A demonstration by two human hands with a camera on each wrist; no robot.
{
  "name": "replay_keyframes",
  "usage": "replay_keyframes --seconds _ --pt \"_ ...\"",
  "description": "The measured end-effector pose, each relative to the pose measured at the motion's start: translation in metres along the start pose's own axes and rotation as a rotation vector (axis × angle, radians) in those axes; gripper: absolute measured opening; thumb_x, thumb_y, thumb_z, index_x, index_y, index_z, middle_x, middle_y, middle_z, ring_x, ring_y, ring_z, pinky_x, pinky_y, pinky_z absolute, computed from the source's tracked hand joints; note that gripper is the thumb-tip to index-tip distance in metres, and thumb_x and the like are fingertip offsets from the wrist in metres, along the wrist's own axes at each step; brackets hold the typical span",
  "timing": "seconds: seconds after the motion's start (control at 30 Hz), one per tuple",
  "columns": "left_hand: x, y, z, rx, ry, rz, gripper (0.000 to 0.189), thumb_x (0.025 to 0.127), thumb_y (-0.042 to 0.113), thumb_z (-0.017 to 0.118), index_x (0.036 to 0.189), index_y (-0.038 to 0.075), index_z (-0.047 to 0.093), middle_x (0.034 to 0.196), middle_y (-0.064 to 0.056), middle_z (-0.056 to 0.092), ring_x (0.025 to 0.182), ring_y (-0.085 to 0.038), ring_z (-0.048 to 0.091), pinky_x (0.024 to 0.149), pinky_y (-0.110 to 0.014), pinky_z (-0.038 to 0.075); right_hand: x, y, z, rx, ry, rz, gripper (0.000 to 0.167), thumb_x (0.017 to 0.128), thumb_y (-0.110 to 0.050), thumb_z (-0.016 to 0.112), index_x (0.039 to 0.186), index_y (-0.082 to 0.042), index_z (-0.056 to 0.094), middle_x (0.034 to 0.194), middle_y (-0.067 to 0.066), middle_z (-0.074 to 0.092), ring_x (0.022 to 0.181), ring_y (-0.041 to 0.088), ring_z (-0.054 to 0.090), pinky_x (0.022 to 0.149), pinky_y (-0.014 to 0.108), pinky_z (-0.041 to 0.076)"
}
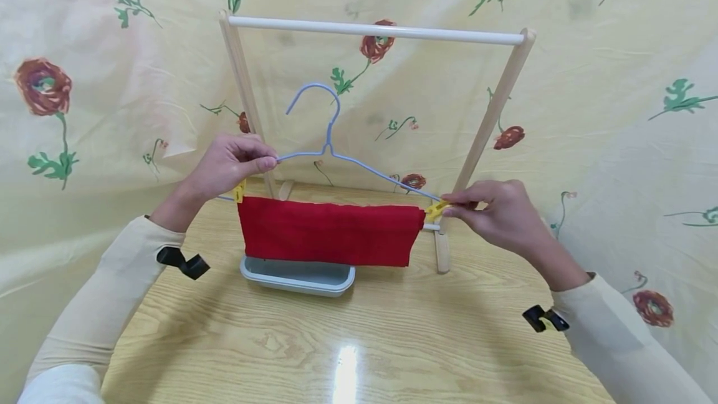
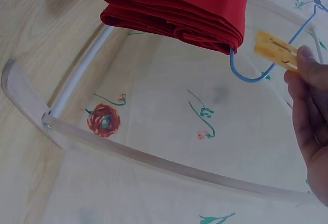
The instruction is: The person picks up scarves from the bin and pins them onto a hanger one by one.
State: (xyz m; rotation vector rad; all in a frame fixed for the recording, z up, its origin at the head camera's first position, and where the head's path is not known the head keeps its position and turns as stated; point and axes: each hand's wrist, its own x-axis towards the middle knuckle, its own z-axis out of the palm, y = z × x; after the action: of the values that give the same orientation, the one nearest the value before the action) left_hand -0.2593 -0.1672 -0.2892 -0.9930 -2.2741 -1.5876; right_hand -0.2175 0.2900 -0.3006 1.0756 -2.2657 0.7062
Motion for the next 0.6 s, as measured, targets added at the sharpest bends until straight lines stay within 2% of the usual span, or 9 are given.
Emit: replay_keyframes --seconds 0.2,0.3,0.33,0.4,0.5,0.53,0.6 --pt "0.001 -0.001 0.001 0.005 -0.008 0.013 0.008 0.088 -0.008 0.073 0.096 -0.007 0.076 0.082 0.003 0.069 0.068 -0.014 0.053 0.059 -0.022 0.044 0.005 0.003 0.005 -0.049 0.017 -0.079 0.033 0.058 0.007 0.091 0.083 -0.012 0.083 0.076 -0.003 0.076 0.063 -0.007 0.058 0.055 0.01 0.042" --pt "0.001 -0.001 0.002 0.008 -0.011 0.015 0.009 0.088 -0.008 0.074 0.096 -0.006 0.076 0.082 0.002 0.069 0.069 -0.015 0.054 0.059 -0.022 0.045 0.006 0.003 0.006 -0.065 0.009 -0.104 0.017 0.07 -0.005 0.09 0.084 -0.011 0.083 0.076 -0.003 0.075 0.064 -0.005 0.059 0.056 0.011 0.045" --pt "0.001 0.0 0.002 0.006 -0.011 0.014 0.009 0.088 -0.008 0.074 0.096 -0.006 0.076 0.082 0.002 0.069 0.069 -0.015 0.054 0.059 -0.022 0.045 0.007 0.004 0.006 -0.073 0.006 -0.111 0.009 0.078 -0.014 0.089 0.084 -0.011 0.083 0.075 -0.003 0.075 0.064 -0.004 0.059 0.056 0.011 0.045" --pt "0.001 0.0 0.002 0.002 -0.011 0.01 0.009 0.088 -0.008 0.074 0.097 -0.007 0.076 0.083 0.002 0.069 0.069 -0.014 0.055 0.06 -0.021 0.046 0.006 0.003 0.007 -0.09 0.001 -0.118 0.025 0.09 -0.035 0.08 0.083 -0.01 0.083 0.074 -0.003 0.075 0.063 -0.002 0.059 0.056 0.012 0.045" --pt "0.001 0.001 0.003 -0.006 -0.01 0.004 0.009 0.088 -0.009 0.073 0.097 -0.008 0.076 0.084 0.003 0.07 0.07 -0.014 0.058 0.061 -0.021 0.048 0.006 0.003 0.01 -0.127 -0.006 -0.137 0.054 0.098 -0.056 0.059 0.08 -0.01 0.082 0.073 -0.001 0.074 0.062 0.002 0.061 0.056 0.014 0.046" --pt "0.001 0.001 0.003 -0.01 -0.01 0.001 0.009 0.088 -0.009 0.073 0.096 -0.008 0.076 0.084 0.003 0.07 0.071 -0.013 0.058 0.061 -0.021 0.049 0.006 0.002 0.012 -0.14 -0.007 -0.14 0.061 0.098 -0.06 0.052 0.079 -0.01 0.082 0.073 -0.001 0.074 0.062 0.004 0.061 0.055 0.014 0.047" --pt "0.0 0.002 0.004 -0.011 -0.011 -0.003 0.009 0.088 -0.009 0.074 0.096 -0.009 0.076 0.085 0.003 0.07 0.072 -0.013 0.059 0.062 -0.021 0.05 0.006 0.002 0.013 -0.157 -0.009 -0.154 0.065 0.099 -0.06 0.049 0.079 -0.008 0.082 0.072 0.0 0.074 0.061 0.007 0.063 0.055 0.016 0.049"
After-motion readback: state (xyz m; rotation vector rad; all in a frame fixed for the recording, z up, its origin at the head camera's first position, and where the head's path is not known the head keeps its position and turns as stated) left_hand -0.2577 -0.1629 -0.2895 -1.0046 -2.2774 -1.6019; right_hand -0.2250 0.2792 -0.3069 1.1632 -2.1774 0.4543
